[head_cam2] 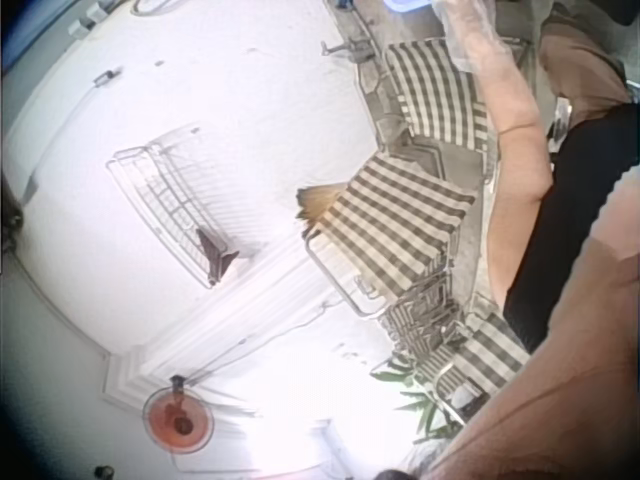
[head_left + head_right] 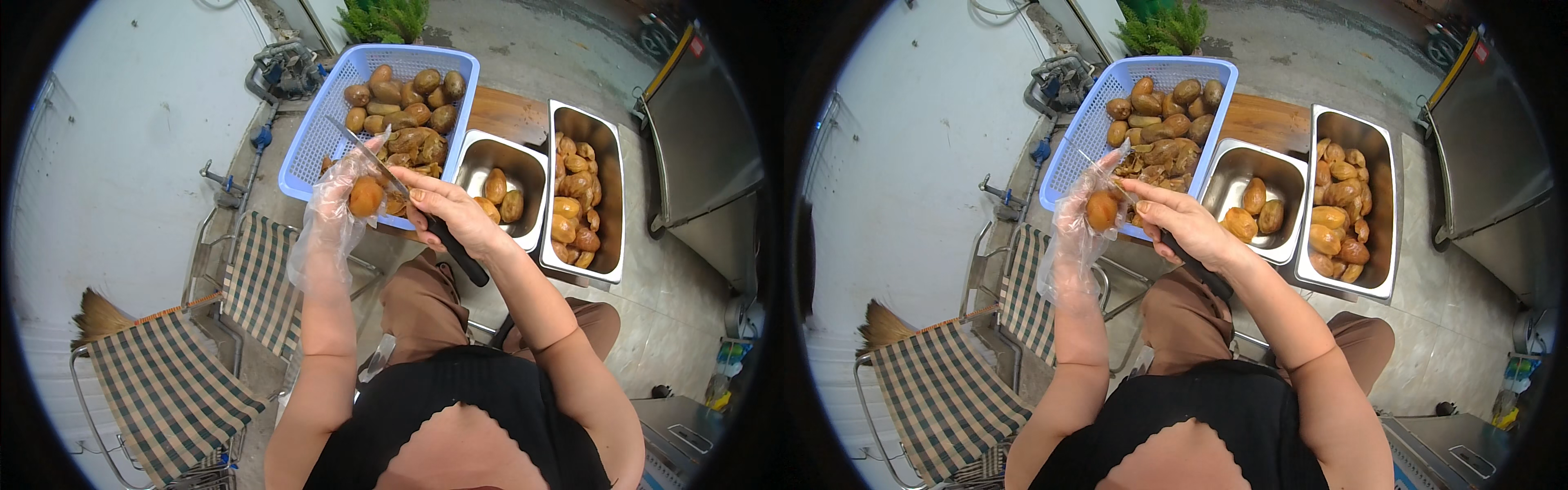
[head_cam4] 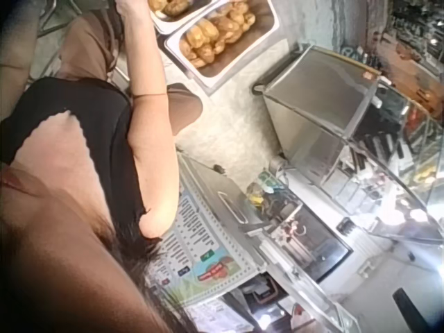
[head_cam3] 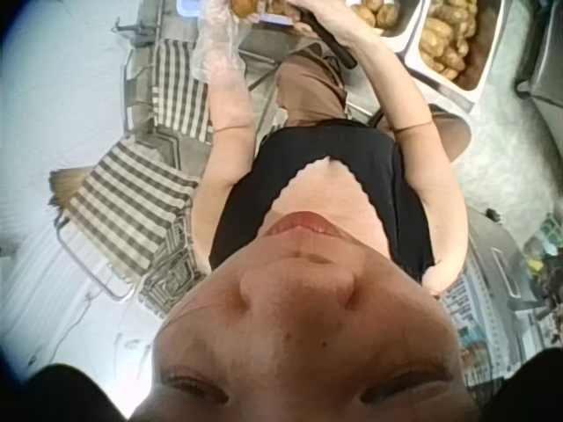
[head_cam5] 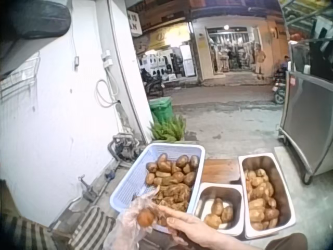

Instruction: The person sits and peels brown-skinned fruits one by one using a knife. They hold each fruit in a gloved left hand, remove the skin with the knife, and place the peeled fruit into a metal tray while discarding the peels into a blue basket.

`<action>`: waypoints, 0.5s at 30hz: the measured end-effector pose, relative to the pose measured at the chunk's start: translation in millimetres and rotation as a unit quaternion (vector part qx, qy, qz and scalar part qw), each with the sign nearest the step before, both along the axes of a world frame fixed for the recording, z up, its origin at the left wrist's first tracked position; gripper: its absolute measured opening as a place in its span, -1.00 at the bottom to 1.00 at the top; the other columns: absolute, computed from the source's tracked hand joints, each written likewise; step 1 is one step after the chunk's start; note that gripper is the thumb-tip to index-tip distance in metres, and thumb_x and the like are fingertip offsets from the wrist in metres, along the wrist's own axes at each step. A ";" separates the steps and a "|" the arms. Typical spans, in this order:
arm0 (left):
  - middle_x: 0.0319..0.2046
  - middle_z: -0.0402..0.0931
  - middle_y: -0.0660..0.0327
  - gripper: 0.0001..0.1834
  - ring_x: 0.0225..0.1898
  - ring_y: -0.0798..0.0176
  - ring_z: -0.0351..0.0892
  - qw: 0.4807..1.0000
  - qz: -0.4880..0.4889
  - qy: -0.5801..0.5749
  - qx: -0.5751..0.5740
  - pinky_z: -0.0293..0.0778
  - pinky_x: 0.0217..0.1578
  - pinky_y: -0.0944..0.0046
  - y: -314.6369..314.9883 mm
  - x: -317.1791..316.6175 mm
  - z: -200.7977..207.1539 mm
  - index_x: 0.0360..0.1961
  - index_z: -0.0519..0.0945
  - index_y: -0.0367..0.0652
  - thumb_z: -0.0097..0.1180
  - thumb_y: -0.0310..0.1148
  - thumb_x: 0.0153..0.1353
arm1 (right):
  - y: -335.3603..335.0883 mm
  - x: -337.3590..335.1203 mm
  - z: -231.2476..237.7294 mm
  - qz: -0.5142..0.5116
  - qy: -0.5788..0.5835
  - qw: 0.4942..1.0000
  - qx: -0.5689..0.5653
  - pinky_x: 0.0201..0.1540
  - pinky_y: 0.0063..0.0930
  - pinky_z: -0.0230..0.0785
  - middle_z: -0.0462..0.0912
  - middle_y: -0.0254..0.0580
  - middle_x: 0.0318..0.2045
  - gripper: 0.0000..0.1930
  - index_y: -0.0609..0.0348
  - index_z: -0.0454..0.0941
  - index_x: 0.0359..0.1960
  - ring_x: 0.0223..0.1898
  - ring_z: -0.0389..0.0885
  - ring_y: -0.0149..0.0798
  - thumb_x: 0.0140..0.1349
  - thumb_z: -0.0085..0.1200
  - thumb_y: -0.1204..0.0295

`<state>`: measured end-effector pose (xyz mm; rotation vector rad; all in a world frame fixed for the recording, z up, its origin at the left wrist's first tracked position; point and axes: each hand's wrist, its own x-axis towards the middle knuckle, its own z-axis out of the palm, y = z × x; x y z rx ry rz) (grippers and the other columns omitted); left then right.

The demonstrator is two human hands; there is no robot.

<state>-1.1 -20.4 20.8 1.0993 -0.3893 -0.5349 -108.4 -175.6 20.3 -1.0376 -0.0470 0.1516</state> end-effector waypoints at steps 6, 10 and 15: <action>-0.23 0.53 0.05 -0.55 -0.40 0.25 0.53 0.995 -0.010 0.064 -0.075 0.45 -0.45 0.38 -0.7 1.3 -3.4 0.08 0.43 -0.29 -0.10 -0.17 0.32 | -0.8 -4.5 -2.0 -0.056 0.020 0.998 -0.014 -0.66 -0.67 0.15 0.32 -0.34 -0.57 -0.49 0.07 0.14 0.33 -0.67 0.30 -0.47 0.35 -0.16 0.30; -0.26 0.53 0.02 -0.59 -0.62 0.30 0.46 0.994 0.002 0.089 -0.068 0.33 -0.66 0.47 -5.0 -1.3 -2.7 0.09 0.42 -0.20 -0.16 -0.18 0.33 | -1.9 -7.5 -6.6 -0.084 0.043 0.995 0.011 -0.66 -0.66 0.15 0.32 -0.37 -0.59 -0.50 0.11 0.17 0.31 -0.68 0.31 -0.49 0.34 -0.18 0.33; -0.13 0.42 -0.08 -0.50 -0.32 0.17 0.56 0.972 -0.035 0.157 -0.174 0.57 -0.47 0.36 0.3 20.6 -25.6 0.13 0.28 -0.31 -0.20 -0.13 0.35 | -7.8 -11.5 -18.2 -0.079 0.143 0.986 0.027 -0.66 -0.66 0.17 0.35 -0.37 -0.59 -0.48 0.19 0.17 0.30 -0.69 0.31 -0.50 0.34 -0.17 0.28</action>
